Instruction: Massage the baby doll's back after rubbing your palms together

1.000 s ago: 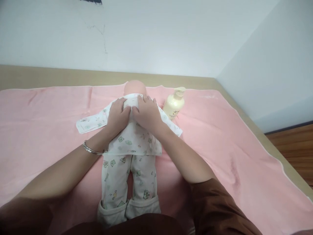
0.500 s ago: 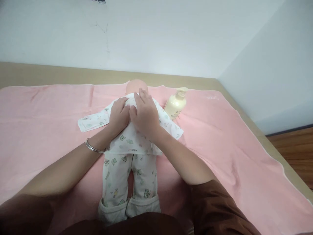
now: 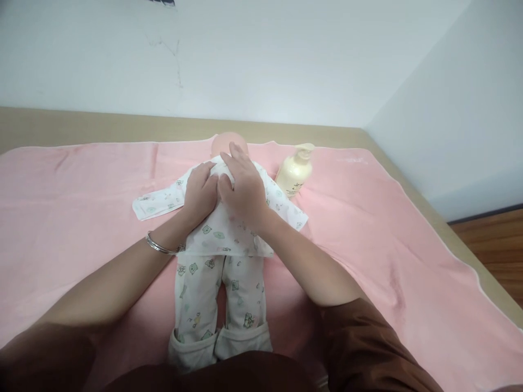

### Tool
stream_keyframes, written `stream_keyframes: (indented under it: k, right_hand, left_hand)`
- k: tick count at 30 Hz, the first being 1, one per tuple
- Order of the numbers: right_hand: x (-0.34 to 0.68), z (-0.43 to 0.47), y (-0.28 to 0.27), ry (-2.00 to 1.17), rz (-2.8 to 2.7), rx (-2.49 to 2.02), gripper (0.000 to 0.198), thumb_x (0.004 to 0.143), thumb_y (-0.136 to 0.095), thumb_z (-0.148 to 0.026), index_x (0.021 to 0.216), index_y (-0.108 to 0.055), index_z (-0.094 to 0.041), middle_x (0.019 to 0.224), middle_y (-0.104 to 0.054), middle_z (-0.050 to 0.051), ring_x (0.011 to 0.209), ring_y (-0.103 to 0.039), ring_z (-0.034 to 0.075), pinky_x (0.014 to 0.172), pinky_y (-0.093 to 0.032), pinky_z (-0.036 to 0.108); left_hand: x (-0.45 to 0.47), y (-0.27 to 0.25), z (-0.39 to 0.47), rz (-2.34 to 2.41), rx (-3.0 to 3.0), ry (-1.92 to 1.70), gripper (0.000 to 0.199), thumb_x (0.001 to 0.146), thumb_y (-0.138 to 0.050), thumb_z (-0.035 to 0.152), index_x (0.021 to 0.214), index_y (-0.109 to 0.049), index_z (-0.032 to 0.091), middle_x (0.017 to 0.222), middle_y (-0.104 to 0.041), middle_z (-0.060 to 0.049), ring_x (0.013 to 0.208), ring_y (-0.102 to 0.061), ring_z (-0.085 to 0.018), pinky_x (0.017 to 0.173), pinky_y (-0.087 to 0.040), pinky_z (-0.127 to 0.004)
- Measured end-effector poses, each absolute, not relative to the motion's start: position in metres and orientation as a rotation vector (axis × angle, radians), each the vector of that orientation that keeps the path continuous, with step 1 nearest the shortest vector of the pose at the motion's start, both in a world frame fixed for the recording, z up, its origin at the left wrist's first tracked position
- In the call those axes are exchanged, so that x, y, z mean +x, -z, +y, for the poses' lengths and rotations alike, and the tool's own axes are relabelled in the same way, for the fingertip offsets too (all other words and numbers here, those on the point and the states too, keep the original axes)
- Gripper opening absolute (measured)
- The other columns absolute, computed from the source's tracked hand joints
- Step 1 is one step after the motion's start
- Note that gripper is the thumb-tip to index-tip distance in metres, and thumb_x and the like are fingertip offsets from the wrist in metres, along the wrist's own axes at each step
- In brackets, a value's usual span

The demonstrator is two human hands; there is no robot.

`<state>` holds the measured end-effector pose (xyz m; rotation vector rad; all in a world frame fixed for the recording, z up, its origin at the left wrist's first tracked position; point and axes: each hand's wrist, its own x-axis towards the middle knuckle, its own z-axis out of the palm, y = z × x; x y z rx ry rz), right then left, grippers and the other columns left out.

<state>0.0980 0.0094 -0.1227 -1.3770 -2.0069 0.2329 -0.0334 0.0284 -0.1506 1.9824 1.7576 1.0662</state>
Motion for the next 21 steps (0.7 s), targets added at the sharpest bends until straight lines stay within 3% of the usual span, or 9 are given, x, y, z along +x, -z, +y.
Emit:
stream_keyframes:
  k: [6,14,21]
  right_hand:
    - [0.097,0.024,0.142,-0.166,-2.267,-1.339,0.050,0.094,-0.036,-0.018,0.137,-0.060,-0.010,0.156,-0.049,0.014,0.152,-0.038,0.029,0.128,-0.029,0.054]
    - [0.102,0.015,0.117,-0.052,-2.129,-1.401,0.056,0.095,-0.035,-0.017,0.150,-0.044,-0.023,0.168,-0.030,0.005,0.161,-0.015,0.026,0.129,-0.020,0.063]
    - [0.091,0.009,0.132,-0.254,-2.276,-1.546,0.051,0.102,-0.032,-0.027,0.149,-0.046,-0.014,0.166,-0.032,0.014,0.156,-0.027,0.035,0.125,-0.026,0.065]
  left_hand:
    - [-0.032,0.149,0.028,1.756,1.953,-1.112,0.027,0.091,-0.032,0.021,0.091,-0.059,0.021,0.102,-0.068,-0.009,0.098,-0.059,-0.025,0.097,-0.047,-0.042]
    - [-0.032,0.148,0.026,1.767,1.933,-1.100,0.030,0.090,-0.033,0.022,0.098,-0.062,0.021,0.108,-0.068,-0.010,0.104,-0.059,-0.027,0.100,-0.046,-0.044]
    - [-0.033,0.152,0.029,1.749,1.951,-1.134,0.025,0.089,-0.036,0.023,0.089,-0.060,0.022,0.098,-0.069,-0.008,0.098,-0.060,-0.025,0.096,-0.049,-0.043]
